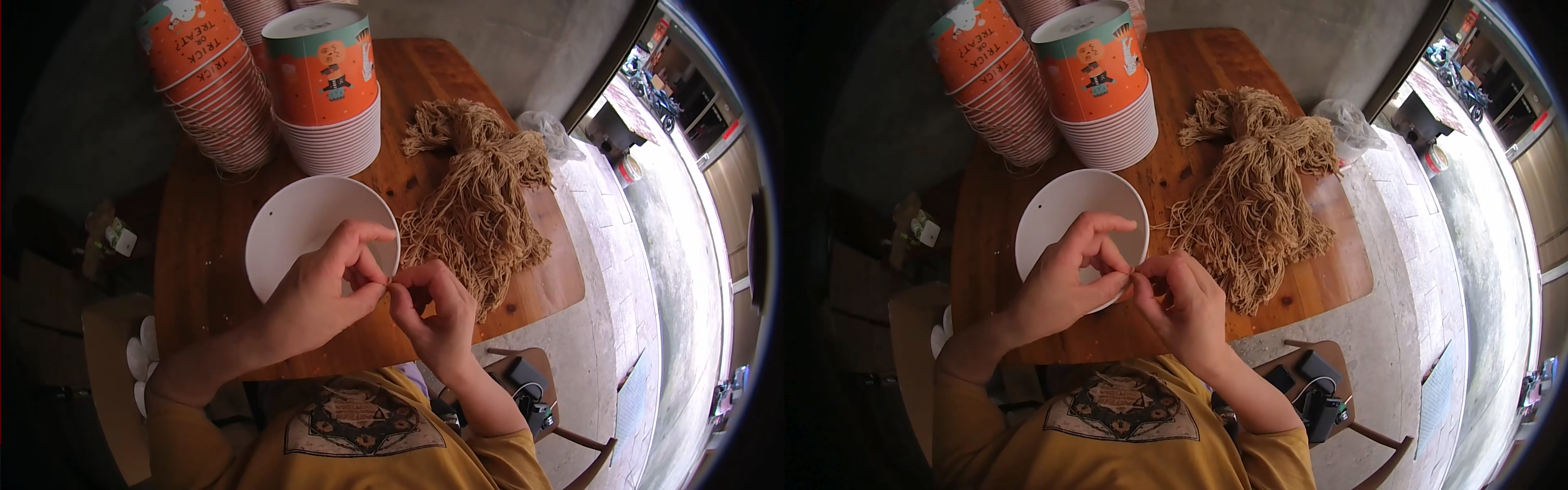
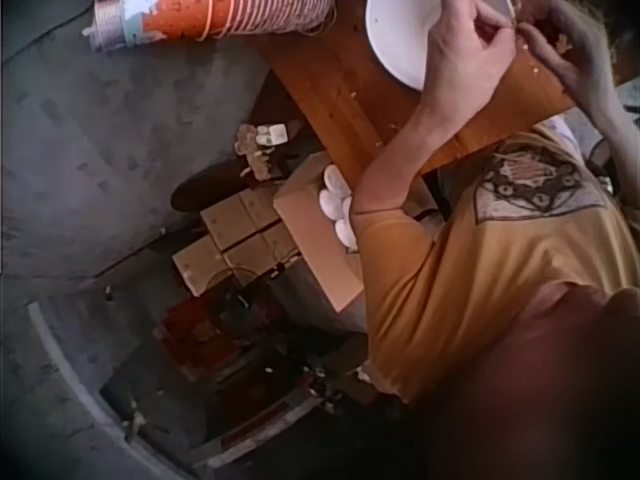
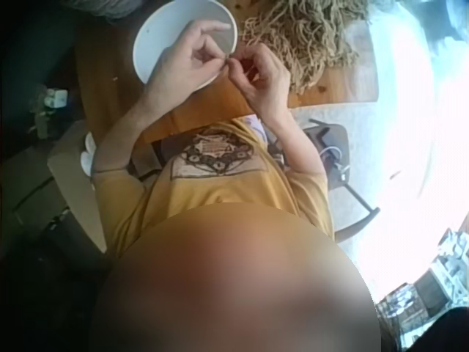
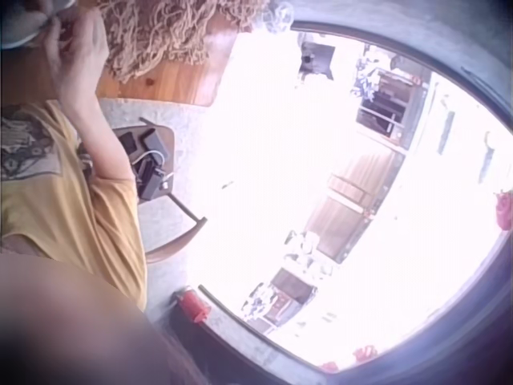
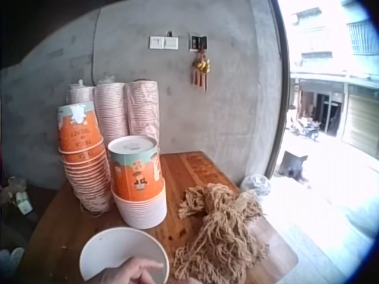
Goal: Tying strings onto paper cups for packaging or decorative purposes.
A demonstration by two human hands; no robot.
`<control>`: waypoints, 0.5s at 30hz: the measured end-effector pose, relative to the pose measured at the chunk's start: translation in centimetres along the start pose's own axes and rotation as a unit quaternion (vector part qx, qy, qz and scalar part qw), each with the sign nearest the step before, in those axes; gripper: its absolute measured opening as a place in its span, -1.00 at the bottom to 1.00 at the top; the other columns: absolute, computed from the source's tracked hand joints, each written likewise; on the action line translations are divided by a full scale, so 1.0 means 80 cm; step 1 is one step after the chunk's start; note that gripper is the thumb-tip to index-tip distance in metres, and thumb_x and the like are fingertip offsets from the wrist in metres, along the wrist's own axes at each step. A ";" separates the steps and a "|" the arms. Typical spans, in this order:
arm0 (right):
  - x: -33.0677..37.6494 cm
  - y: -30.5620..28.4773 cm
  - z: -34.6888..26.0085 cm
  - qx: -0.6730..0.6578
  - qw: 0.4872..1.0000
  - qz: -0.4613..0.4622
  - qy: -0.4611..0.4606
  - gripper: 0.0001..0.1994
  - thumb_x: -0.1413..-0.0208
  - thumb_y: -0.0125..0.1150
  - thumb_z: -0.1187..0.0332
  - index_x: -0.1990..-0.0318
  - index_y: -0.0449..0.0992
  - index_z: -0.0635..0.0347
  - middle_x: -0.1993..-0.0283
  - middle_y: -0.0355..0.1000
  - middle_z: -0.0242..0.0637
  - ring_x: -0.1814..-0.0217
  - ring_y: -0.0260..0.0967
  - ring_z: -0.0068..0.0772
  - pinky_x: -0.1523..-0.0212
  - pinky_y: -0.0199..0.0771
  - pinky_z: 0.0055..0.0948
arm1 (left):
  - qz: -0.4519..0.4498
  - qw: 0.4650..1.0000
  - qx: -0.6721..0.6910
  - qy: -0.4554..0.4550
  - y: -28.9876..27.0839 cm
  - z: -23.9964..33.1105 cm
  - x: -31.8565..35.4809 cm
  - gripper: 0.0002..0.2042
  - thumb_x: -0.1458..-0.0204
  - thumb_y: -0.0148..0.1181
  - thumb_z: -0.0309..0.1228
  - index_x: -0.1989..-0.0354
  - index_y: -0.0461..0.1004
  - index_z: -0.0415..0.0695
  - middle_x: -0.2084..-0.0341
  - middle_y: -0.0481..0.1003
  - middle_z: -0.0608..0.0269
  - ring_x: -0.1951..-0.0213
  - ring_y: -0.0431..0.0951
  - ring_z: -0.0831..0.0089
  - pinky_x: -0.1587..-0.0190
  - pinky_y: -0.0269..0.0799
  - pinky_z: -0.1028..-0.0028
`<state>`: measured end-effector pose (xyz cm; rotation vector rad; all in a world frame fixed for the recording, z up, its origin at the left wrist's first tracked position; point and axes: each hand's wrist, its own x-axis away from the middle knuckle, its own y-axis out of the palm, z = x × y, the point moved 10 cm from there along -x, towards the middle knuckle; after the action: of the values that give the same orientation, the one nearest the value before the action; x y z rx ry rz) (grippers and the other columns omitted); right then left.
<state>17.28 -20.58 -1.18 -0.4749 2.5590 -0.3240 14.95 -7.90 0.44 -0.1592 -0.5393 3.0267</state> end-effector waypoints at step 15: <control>0.006 0.000 0.011 -0.076 0.997 0.033 0.004 -0.86 -0.05 0.29 0.57 0.25 0.46 0.23 0.35 0.43 -0.32 0.45 0.40 -0.55 0.43 0.44 -0.57 | -0.057 0.962 0.219 -0.156 0.007 -0.047 -0.007 -0.52 -0.06 0.21 -0.56 -0.17 0.25 -0.21 0.34 0.48 0.32 0.24 0.50 0.59 0.06 0.39 0.55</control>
<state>17.35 -20.88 -2.13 -0.4440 2.6126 -0.1077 15.89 -7.18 -3.21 0.3617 0.1170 2.9770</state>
